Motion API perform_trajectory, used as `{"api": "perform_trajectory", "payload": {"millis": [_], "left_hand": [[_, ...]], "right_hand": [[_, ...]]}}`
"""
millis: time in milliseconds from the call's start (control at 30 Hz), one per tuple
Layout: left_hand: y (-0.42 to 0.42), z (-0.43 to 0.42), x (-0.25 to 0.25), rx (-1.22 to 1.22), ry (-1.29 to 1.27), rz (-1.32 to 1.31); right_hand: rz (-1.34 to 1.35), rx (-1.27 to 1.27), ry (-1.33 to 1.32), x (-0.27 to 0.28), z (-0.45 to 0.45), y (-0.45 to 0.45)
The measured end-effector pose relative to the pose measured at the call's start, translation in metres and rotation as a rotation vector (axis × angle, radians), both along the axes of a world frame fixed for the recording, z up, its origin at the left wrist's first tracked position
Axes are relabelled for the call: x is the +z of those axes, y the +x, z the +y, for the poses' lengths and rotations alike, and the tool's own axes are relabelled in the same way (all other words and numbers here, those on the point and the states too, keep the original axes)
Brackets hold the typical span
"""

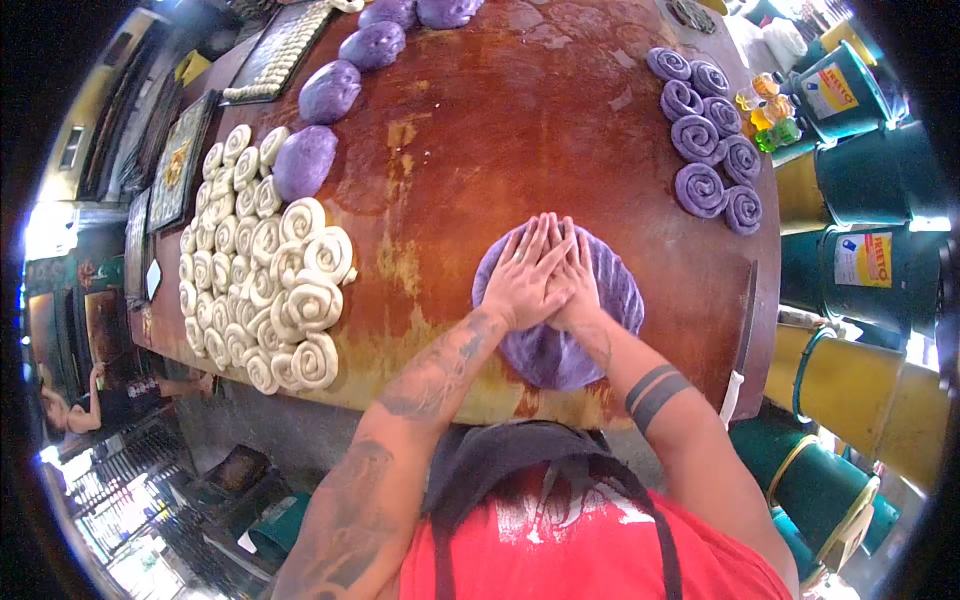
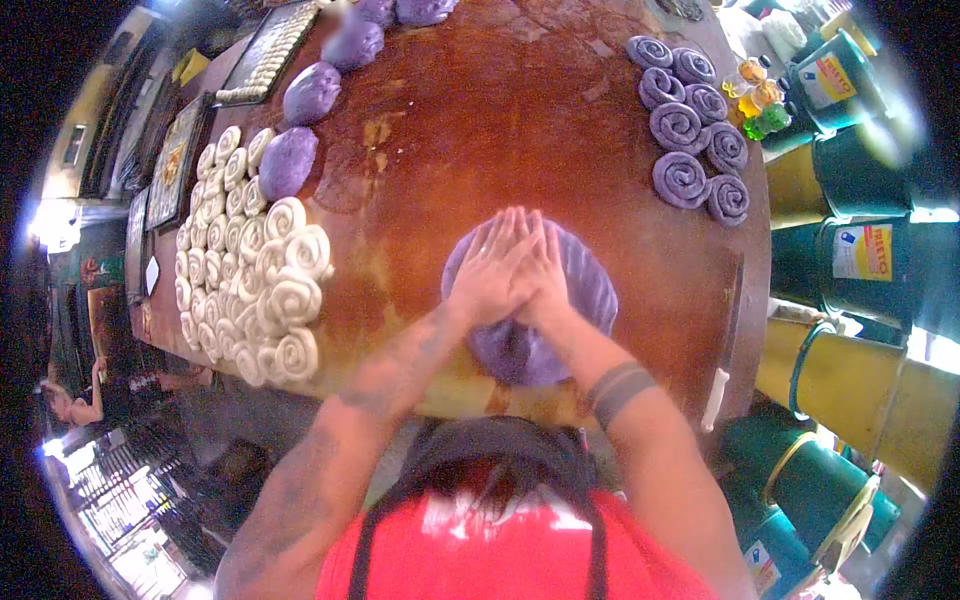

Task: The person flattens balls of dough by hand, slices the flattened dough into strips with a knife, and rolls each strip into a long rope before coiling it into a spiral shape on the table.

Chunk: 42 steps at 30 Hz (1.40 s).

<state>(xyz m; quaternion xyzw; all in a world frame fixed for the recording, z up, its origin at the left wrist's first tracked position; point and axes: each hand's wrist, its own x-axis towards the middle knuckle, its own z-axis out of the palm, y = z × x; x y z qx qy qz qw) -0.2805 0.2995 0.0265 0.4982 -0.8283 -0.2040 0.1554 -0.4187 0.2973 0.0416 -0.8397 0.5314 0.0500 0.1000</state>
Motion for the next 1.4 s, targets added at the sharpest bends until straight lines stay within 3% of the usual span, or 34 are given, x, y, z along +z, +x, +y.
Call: {"api": "perform_trajectory", "payload": {"millis": [100,233,300,400,533,633,667,767,833,933,1067,1267,1400], "left_hand": [[0.006,-0.006,-0.005,-0.032,0.105,0.107],[0.033,0.059,-0.009,-0.021,0.140,0.210],[0.045,0.076,-0.007,-0.074,0.065,0.121],[0.052,0.069,0.000,-0.092,0.086,0.118],[0.063,0.061,-0.005,-0.135,0.074,0.101],[0.059,0.066,-0.002,-0.096,0.103,0.149],[0.055,0.066,-0.017,-0.084,0.056,0.173],[0.031,0.069,0.001,-0.151,0.014,0.111],[0.011,0.079,-0.010,-0.227,-0.025,0.136],[-0.005,0.089,-0.006,-0.231,-0.053,0.107],[-0.014,0.103,-0.006,-0.497,0.061,0.111],[-0.042,0.104,0.003,-0.400,0.087,0.084],[-0.057,0.097,0.007,-0.353,0.085,0.009]], "right_hand": [[0.047,-0.001,0.047,0.009,-0.001,0.003],[0.161,0.126,0.105,0.012,0.047,0.024],[0.225,0.079,0.048,0.007,0.076,0.044],[0.127,0.020,0.095,0.018,0.072,0.050],[0.149,-0.110,-0.033,-0.004,0.076,0.068],[-0.028,-0.095,-0.150,-0.006,0.078,0.061],[0.011,-0.061,-0.033,-0.003,0.077,0.053],[-0.169,-0.024,-0.197,-0.043,0.090,0.010],[-0.257,-0.195,-0.228,-0.036,0.120,-0.001],[-0.242,-0.240,-0.220,-0.048,0.134,-0.005],[-0.250,-0.260,-0.186,-0.041,0.164,-0.031],[-0.216,-0.283,-0.152,-0.052,0.156,-0.043],[-0.440,-0.278,-0.190,-0.045,0.146,-0.060]]}}
